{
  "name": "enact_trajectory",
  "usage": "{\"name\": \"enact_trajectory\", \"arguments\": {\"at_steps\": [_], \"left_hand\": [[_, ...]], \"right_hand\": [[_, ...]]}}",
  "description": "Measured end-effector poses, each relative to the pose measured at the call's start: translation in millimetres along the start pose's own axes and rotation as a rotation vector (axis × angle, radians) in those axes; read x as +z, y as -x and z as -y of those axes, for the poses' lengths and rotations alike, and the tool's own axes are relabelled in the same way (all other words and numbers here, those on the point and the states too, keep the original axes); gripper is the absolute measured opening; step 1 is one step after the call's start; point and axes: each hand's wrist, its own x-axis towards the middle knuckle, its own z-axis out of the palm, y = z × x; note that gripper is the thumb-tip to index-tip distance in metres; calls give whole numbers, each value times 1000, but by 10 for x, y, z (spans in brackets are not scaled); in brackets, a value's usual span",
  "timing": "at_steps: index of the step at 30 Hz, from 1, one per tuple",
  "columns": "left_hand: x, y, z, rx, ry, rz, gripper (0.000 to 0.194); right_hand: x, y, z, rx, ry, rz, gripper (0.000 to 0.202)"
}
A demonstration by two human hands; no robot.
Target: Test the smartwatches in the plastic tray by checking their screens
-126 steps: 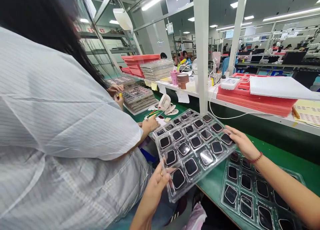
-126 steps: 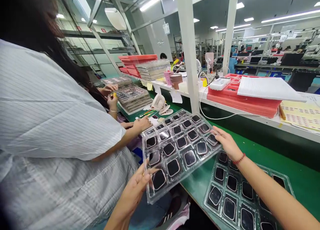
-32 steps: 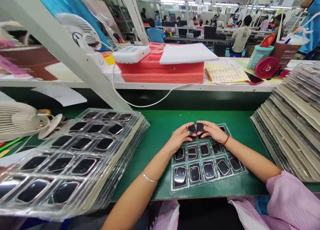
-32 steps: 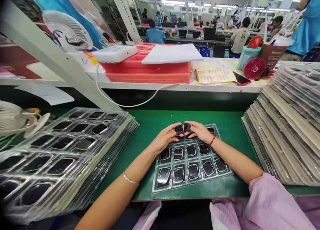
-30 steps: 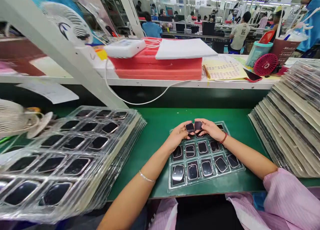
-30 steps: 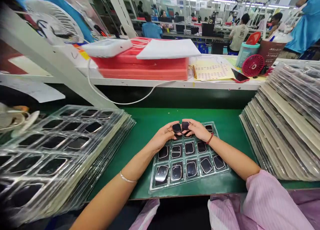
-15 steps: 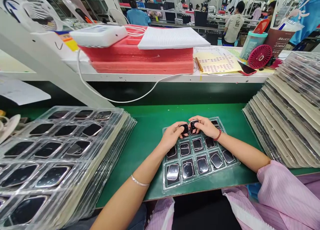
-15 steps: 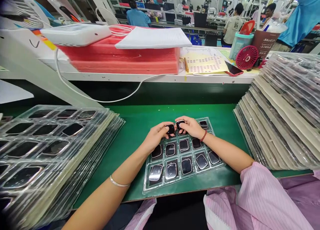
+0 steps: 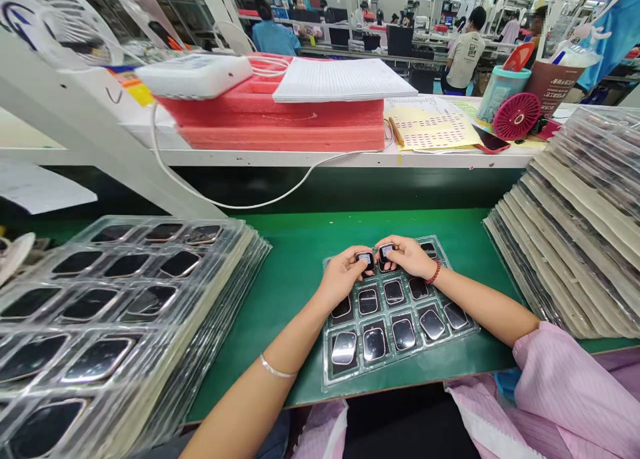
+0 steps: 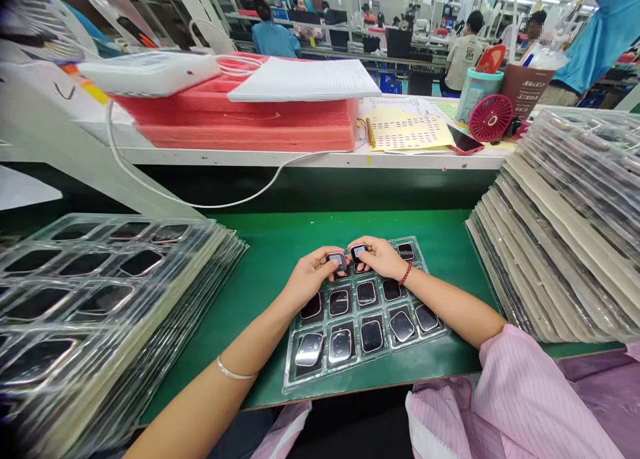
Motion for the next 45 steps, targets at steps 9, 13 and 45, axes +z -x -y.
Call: {"name": "enact_trajectory", "arguments": {"at_steps": [9, 13, 45], "left_hand": [[7, 0, 6, 27, -11, -34, 32], [12, 4, 12, 38, -16, -28, 28], [58, -14, 81, 113, 5, -36, 47]], "right_hand": [[7, 7, 8, -11, 12, -19, 24], [11, 6, 8, -11, 21, -25, 23], [0, 1, -22, -136, 170, -21, 46]]}}
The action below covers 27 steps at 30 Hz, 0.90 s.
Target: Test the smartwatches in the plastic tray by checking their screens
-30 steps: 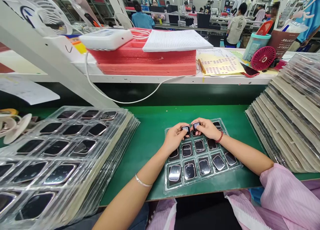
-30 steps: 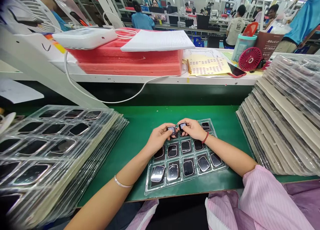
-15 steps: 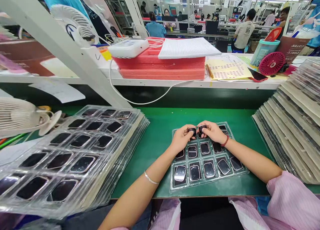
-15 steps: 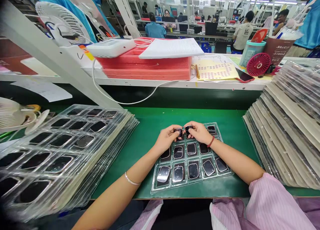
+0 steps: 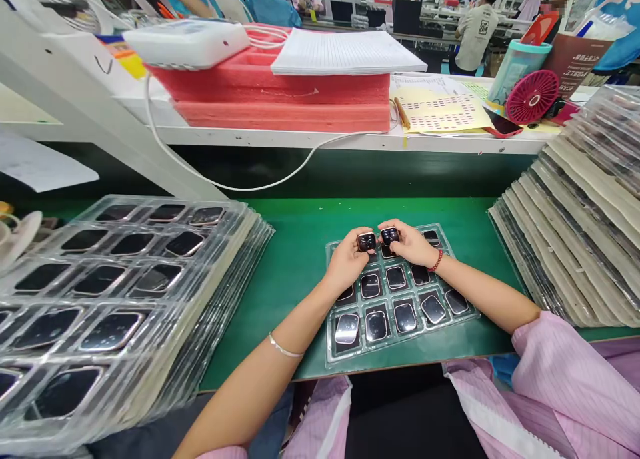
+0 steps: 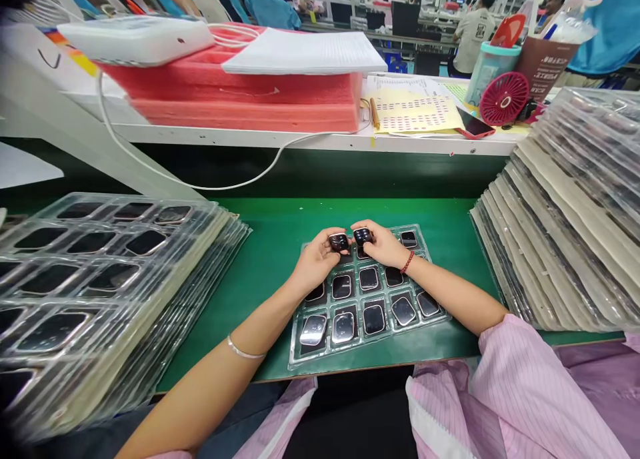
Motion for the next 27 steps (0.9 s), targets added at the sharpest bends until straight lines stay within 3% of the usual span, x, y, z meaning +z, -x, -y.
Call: {"name": "enact_trajectory", "arguments": {"at_steps": [4, 9, 12, 15, 18, 24, 27], "left_hand": [[-4, 0, -5, -14, -53, -22, 41], [-1, 14, -11, 4, -64, -21, 35], [-14, 18, 6, -24, -85, -4, 33], [-31, 8, 37, -37, -104, -18, 39], [-35, -8, 58, -28, -83, -27, 45], [-46, -30, 43, -4, -64, -84, 31], [-46, -32, 33, 5, -71, -81, 31]], "right_hand": [[-8, 3, 5, 56, -59, 49, 50], [-24, -4, 28, 99, -126, 35, 39], [-16, -4, 37, 98, -62, -12, 29], [1, 2, 38, 6, 75, -60, 20], [9, 5, 31, -54, 97, -28, 29], [-9, 6, 17, 93, -45, 74, 42], [-7, 7, 18, 97, -63, 84, 48]]}}
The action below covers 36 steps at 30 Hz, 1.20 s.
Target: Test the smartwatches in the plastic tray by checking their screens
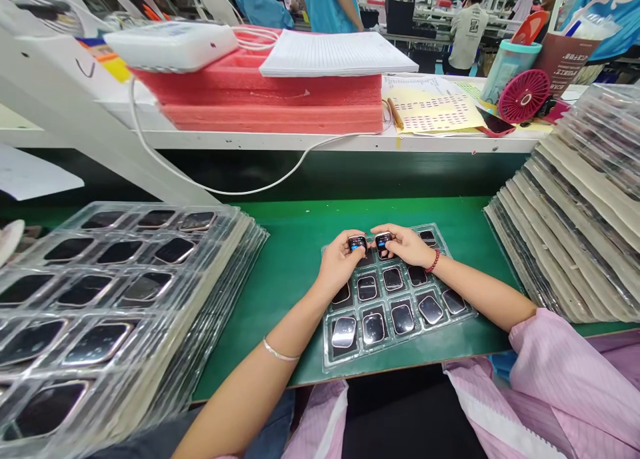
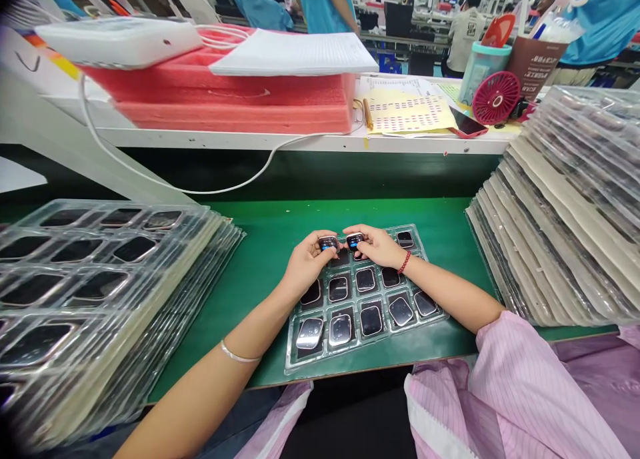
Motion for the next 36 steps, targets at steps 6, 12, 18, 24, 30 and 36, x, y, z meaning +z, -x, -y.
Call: {"name": "enact_trajectory", "arguments": {"at_steps": [6, 12, 18, 24, 30, 36], "left_hand": [[9, 20, -13, 4, 27, -8, 51], [-17, 31, -37, -57, -24, 24, 46], [-19, 28, -57, -66, -7, 61, 47], [-31, 22, -70, -72, -5, 49, 45], [-10, 29, -89, -53, 21, 90, 51], [-4, 37, -111, -64, -26, 57, 40]], "right_hand": [[3, -8, -9, -9, -18, -15, 47], [-8, -19, 6, 23, -134, -86, 25], [0, -16, 23, 35, -91, -92, 28], [-12, -24, 10, 10, -144, -118, 24], [4, -12, 16, -12, -58, -104, 45], [-12, -16, 40, 24, -89, -108, 27]]}}
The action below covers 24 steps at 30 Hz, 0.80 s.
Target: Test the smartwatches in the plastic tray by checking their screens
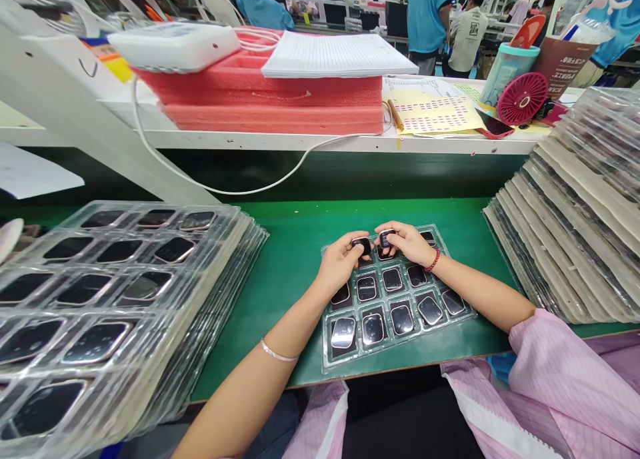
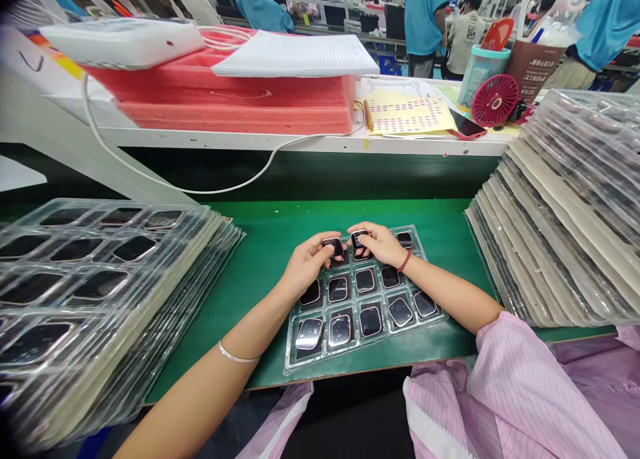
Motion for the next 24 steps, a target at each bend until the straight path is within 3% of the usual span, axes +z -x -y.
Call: {"name": "enact_trajectory", "arguments": {"at_steps": [6, 24], "left_hand": [[3, -5, 6, 7, 5, -19, 28], [0, -1, 2, -8, 6, -12, 28]], "right_hand": [[-4, -7, -23, 30, -2, 14, 20], [9, 1, -13, 40, 36, 21, 20]]}}
